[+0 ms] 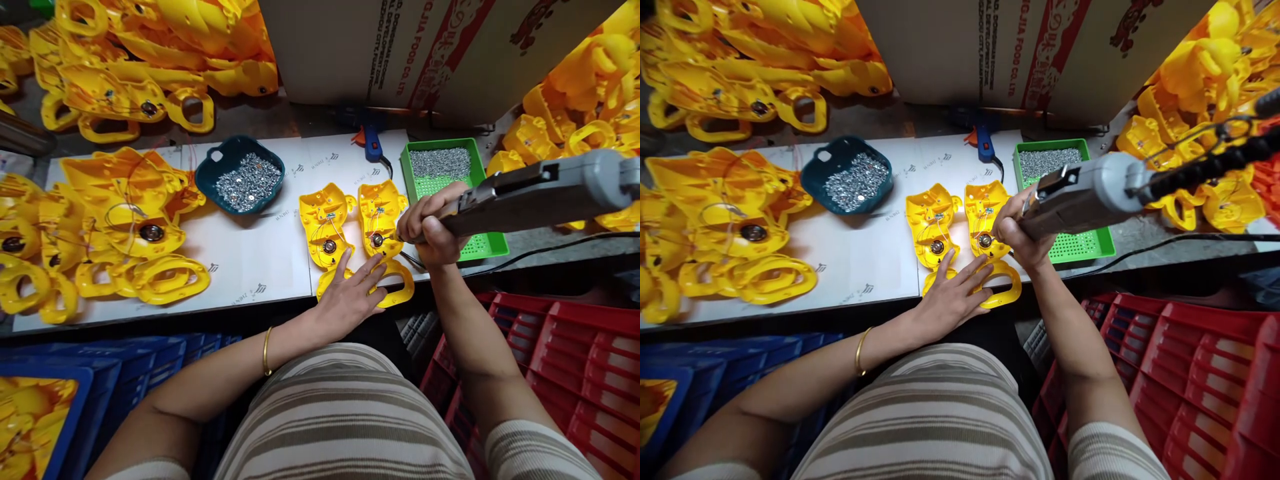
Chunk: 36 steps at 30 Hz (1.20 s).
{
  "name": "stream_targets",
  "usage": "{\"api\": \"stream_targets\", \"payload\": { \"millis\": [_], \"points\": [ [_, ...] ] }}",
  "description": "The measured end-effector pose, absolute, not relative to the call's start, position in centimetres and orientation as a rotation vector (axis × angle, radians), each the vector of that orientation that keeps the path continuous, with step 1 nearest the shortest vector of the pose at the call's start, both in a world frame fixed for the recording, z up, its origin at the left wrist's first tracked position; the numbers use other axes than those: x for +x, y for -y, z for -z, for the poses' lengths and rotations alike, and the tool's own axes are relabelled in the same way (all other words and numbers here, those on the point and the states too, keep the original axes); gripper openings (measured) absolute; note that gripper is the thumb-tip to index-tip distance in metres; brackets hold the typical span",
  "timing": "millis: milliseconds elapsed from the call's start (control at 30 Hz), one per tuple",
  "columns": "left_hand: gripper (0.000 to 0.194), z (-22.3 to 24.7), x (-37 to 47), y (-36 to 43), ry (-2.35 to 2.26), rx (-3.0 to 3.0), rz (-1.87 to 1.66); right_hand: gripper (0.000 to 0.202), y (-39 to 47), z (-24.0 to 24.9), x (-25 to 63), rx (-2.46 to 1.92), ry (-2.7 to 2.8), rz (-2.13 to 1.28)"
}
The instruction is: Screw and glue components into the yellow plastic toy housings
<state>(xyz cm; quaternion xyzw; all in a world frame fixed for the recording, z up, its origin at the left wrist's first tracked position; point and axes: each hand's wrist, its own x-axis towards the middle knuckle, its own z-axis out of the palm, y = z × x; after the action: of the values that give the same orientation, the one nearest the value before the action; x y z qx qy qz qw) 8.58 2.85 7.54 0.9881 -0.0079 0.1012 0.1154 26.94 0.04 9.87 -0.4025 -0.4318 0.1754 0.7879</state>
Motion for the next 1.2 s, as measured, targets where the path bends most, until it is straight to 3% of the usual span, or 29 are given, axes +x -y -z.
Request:
{"api": "stream_targets", "payload": {
  "millis": [233,367,467,567,700,867,1033,1200],
  "points": [
    [0.026,-8.0,7.0,-3.8,0.073,2.829,-0.227,0.02,0.9,-12.4,26.7,-0.824,0.974,-0.258],
    [0.022,-9.4,6.3,-7.7,0.025,2.757,-0.683,0.019,3.1,-14.3,26.7,-0.821,0.971,-0.261],
    [0.017,-10.1,6.4,-15.1,-0.629,2.757,-1.02,0.02,4.6,-14.8,26.5,-0.858,0.953,-0.266],
    [0.033,-9.2,6.5,-23.9,-1.088,2.757,-0.795,0.022,5.3,-14.6,26.3,-0.878,0.948,-0.248],
    [0.041,-6.9,6.2,-30.8,-1.054,2.67,-0.423,0.023,5.6,-13.7,26.2,-0.914,0.93,-0.228],
    [0.03,-6.1,5.6,-30.4,-1.145,2.575,-0.406,0.022,5.9,-13.2,26.1,-0.955,0.888,-0.206],
    [0.012,-7.2,5.4,-29.4,-1.089,2.573,-0.643,0.021,6.4,-13.7,25.8,-1.001,0.874,-0.214],
    [0.018,-8.8,5.8,-25.0,-1.061,2.573,-0.934,0.019,6.2,-13.7,25.4,-0.998,0.859,-0.22]
  ]
}}
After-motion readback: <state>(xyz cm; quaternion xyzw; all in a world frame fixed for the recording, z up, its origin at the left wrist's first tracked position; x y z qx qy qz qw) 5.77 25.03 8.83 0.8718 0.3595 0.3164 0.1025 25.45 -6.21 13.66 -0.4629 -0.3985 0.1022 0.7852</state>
